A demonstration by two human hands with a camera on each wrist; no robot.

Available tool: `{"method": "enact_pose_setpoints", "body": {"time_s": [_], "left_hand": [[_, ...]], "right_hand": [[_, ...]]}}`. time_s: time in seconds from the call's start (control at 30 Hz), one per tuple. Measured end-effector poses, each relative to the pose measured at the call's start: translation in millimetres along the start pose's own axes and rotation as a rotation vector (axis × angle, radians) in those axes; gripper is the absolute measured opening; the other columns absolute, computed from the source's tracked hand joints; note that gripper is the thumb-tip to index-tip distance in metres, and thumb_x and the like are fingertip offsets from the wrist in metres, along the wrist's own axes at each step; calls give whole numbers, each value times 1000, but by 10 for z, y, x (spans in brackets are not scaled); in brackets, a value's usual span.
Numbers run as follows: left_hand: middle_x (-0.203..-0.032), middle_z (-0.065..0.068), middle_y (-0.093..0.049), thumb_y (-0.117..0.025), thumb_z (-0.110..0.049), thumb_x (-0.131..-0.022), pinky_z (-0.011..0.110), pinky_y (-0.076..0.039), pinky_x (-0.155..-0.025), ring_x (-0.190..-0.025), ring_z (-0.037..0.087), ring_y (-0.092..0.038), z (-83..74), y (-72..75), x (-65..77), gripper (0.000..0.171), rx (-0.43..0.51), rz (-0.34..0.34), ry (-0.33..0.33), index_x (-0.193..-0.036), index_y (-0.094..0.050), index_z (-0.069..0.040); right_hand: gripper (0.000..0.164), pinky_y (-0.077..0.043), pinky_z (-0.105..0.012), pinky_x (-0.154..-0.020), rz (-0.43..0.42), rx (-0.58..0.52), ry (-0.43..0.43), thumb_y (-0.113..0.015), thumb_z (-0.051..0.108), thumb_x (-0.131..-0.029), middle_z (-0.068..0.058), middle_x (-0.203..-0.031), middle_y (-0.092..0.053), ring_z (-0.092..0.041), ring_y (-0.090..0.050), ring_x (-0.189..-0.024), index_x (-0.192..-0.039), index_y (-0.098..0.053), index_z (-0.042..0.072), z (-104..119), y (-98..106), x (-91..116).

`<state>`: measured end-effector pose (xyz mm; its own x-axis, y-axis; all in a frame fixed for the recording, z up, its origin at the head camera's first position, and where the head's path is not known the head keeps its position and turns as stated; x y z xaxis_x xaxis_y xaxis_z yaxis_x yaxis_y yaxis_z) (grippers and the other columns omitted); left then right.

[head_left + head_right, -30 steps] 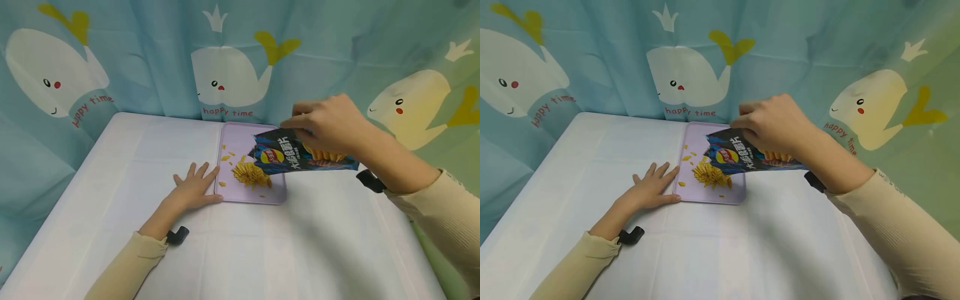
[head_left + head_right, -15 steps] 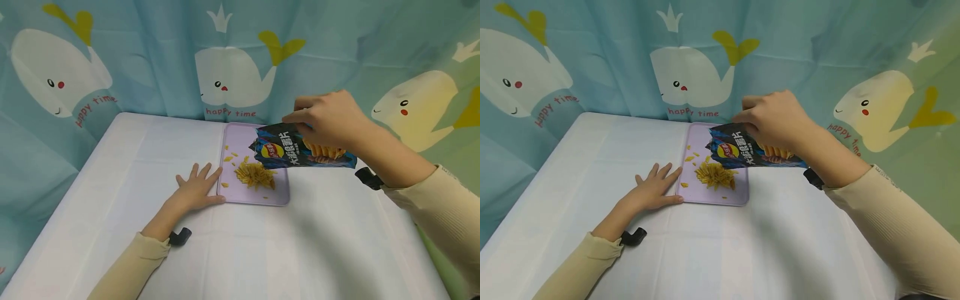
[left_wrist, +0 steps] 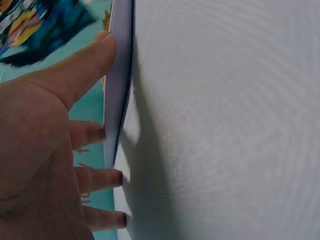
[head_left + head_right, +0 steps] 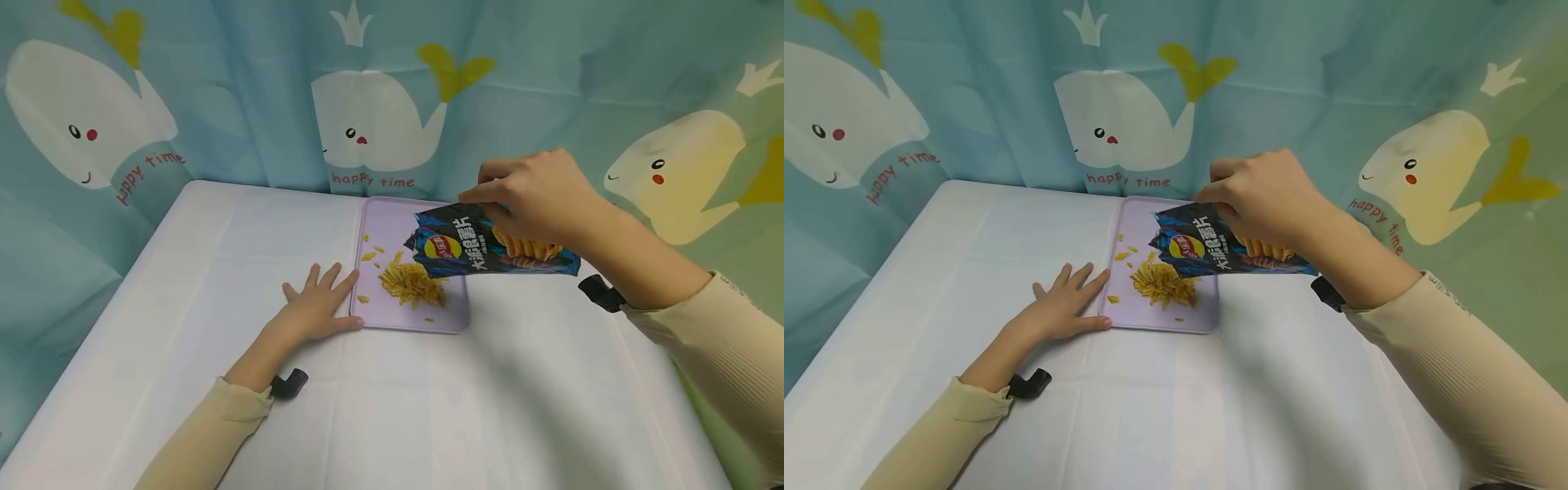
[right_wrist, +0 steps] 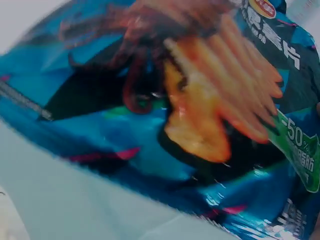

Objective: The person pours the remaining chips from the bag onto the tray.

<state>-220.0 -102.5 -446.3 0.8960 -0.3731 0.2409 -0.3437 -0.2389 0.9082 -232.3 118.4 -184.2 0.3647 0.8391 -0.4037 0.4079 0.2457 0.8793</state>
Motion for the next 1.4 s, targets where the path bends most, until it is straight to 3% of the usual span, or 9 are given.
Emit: {"method": "enact_pose_setpoints", "body": {"time_s": [0.23,0.4,0.6,0.67,0.77,0.9,1.03,1.2,1.4], "left_hand": [[-165,20,-15,-63,-64,-88,89,-10,-94,-148,55,-4,0,22,6,94,4,-13,2,-161,-22,-22],[-165,20,-15,-64,-63,-88,89,-10,-94,-148,55,-3,-23,33,5,94,7,-9,1,-161,-21,-22],[-165,20,-15,-63,-63,-88,89,-10,-94,-148,55,-4,-45,8,-5,94,2,-1,2,-161,-21,-22],[-165,20,-15,-64,-63,-88,89,-10,-94,-148,55,-4,-61,-10,-10,94,5,2,-5,-161,-22,-22],[-165,20,-15,-64,-64,-87,89,-9,-94,-148,55,-3,-83,-42,-13,94,8,12,-10,-161,-22,-22],[-165,19,-16,-64,-64,-86,89,-10,-94,-148,54,-3,-79,-58,3,95,4,19,8,-161,-22,-22],[-165,19,-16,-64,-64,-86,89,-10,-94,-148,54,-4,-46,-55,22,95,3,15,22,-161,-22,-23],[-165,20,-16,-65,-63,-87,89,-9,-94,-148,55,-4,-19,-48,30,94,10,10,23,-161,-22,-23],[-165,20,-16,-65,-63,-87,89,-10,-94,-148,54,-4,-21,-15,28,94,5,1,27,-161,-22,-22]], "right_hand": [[28,-21,-29,-38,-32,27,-33,-63,4,-86,2,-78,-66,-14,-41,-40,-100,-82,19,-61,91,26],[24,-21,-29,-41,-78,-11,-183,-68,6,-86,1,-78,-67,-10,-39,-45,-102,-81,19,-280,147,285],[24,-35,-16,-53,-155,-257,-537,-69,4,-88,2,-86,-70,4,-48,-63,-108,-79,14,-660,-45,978],[23,-37,-13,-53,-210,-373,-684,-70,4,-89,6,-89,-70,7,-53,-67,-109,-79,10,-748,-170,1291],[23,-34,-17,-45,-307,-547,-919,-69,5,-91,14,-91,-67,2,-53,-61,-113,-76,4,-810,-391,1784],[24,-39,-16,-51,-494,-779,-1227,-69,5,-92,15,-95,-69,-3,-55,-68,-116,-74,1,-830,-732,2341],[24,-47,-14,-68,-704,-972,-1471,-71,6,-91,10,-98,-71,-7,-58,-90,-114,-75,4,-771,-1052,2719],[25,-47,-13,-73,-792,-1042,-1672,-73,11,-91,10,-97,-69,-7,-56,-96,-115,-76,11,-671,-1327,3007],[28,-42,-11,-78,-786,-998,-1810,-71,15,-93,12,-98,-65,-4,-52,-101,-121,-74,15,-648,-1515,3230]]}}
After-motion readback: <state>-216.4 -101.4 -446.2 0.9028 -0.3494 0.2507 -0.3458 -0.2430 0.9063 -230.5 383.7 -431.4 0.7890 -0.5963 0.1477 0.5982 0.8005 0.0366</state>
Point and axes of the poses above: each hand's wrist, its own x-axis away from the middle knuckle, its own y-axis out of the back of the hand, z = x × y, the point moved 9 cm from there along -x, towards the middle knuckle
